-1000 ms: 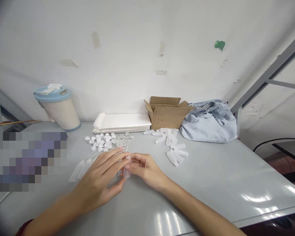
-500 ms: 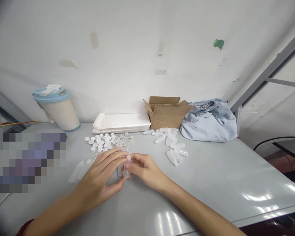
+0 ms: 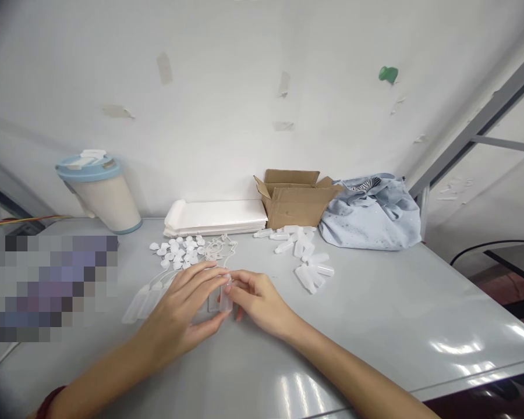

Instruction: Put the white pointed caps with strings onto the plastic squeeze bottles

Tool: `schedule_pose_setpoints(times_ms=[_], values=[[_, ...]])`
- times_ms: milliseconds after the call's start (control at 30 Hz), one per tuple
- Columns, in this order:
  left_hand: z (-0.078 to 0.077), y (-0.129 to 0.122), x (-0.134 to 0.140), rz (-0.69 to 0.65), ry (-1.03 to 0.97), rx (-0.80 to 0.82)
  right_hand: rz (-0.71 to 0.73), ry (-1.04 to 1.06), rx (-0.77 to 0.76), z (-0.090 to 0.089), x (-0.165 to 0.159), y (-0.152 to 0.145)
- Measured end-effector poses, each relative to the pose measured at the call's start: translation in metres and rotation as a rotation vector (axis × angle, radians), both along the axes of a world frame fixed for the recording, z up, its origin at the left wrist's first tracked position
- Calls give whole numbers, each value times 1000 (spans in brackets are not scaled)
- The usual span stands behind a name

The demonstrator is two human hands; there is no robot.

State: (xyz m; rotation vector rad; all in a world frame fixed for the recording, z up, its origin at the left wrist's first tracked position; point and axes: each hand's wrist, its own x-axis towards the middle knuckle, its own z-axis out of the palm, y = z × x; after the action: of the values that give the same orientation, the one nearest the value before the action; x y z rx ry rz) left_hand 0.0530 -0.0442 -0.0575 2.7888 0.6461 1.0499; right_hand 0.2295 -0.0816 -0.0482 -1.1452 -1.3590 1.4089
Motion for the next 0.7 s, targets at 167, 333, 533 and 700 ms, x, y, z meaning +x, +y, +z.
schedule_pose_setpoints(times_ms=[167, 333, 533, 700], values=[[-4, 3, 1, 29, 121, -25, -180, -300, 42, -9, 0, 1], [-7, 3, 2, 60, 182, -35, -179, -394, 81, -13, 1, 4], [-9, 3, 2, 79, 235, -50, -164, -394, 78, -15, 1, 4], [-10, 3, 0, 85, 275, -61, -161, -387, 65, -15, 1, 3]])
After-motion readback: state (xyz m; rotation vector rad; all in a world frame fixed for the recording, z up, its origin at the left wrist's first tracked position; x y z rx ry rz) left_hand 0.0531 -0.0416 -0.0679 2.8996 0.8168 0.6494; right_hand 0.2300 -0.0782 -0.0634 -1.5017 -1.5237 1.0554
